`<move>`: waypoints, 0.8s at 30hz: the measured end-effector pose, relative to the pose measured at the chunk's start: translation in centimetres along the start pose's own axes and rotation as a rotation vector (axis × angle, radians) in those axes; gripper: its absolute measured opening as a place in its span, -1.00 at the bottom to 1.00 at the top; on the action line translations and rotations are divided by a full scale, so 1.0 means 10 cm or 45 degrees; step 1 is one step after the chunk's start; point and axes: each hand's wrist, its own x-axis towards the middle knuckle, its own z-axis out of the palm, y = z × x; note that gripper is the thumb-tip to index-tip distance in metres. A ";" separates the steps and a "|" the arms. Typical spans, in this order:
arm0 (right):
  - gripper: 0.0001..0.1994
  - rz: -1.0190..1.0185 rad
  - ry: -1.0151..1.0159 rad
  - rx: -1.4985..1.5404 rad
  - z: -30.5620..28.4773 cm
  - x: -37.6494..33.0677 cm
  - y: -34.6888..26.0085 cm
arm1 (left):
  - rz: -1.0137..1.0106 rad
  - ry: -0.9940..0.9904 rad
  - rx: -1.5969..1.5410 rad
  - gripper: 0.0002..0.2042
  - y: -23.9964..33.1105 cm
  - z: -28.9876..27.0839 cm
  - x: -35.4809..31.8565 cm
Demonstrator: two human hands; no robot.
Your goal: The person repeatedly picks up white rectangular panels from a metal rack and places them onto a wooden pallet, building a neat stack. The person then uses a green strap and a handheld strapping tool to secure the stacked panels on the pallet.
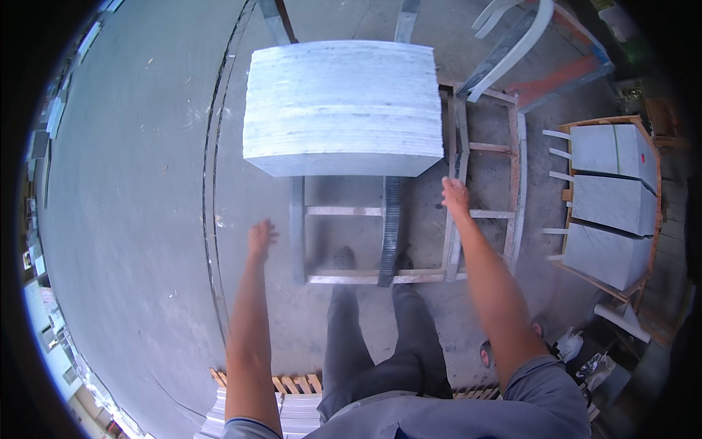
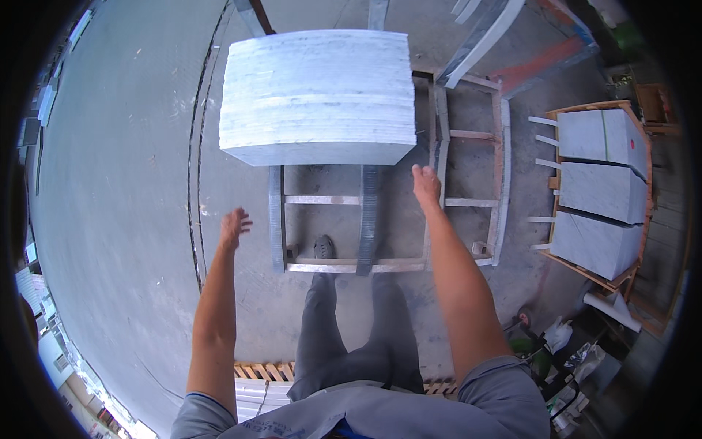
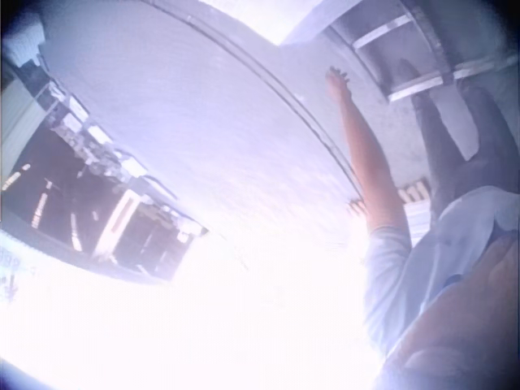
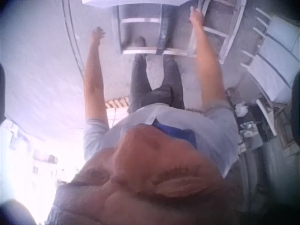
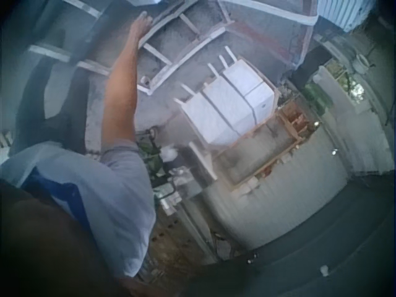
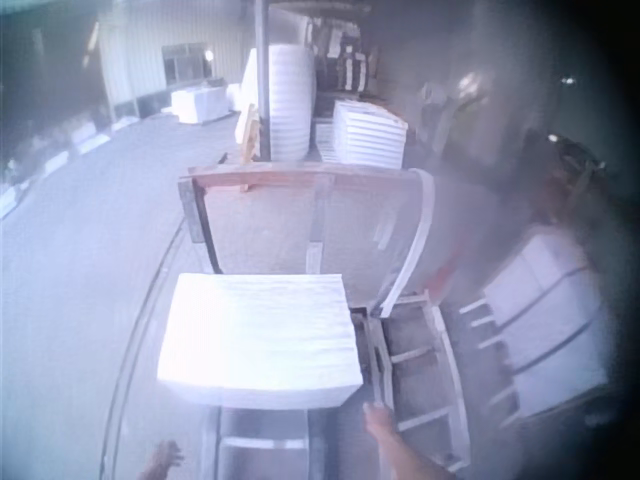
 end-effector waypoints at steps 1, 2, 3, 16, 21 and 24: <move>-0.49 0.027 0.073 -0.180 0.13 0.17 -0.05 | 0.030 0.041 0.013 -0.50 0.12 -0.02 0.26; -0.44 -0.056 0.149 -0.087 0.26 0.29 -0.09 | 0.071 0.104 0.027 -0.49 0.25 -0.03 0.50; -0.39 0.019 0.223 -0.011 0.33 0.39 -0.14 | 0.112 0.128 0.019 -0.48 0.37 -0.05 0.71; -0.16 0.010 0.183 0.368 0.72 0.72 -0.39 | 0.215 0.210 0.080 -0.41 1.05 -0.04 1.91; -0.11 0.059 0.138 0.478 0.75 0.65 -0.45 | 0.124 0.147 0.163 -0.27 0.99 -0.05 1.96; -0.10 -0.034 0.286 0.361 0.81 0.67 -0.44 | 0.172 0.254 0.217 -0.29 0.97 -0.04 1.98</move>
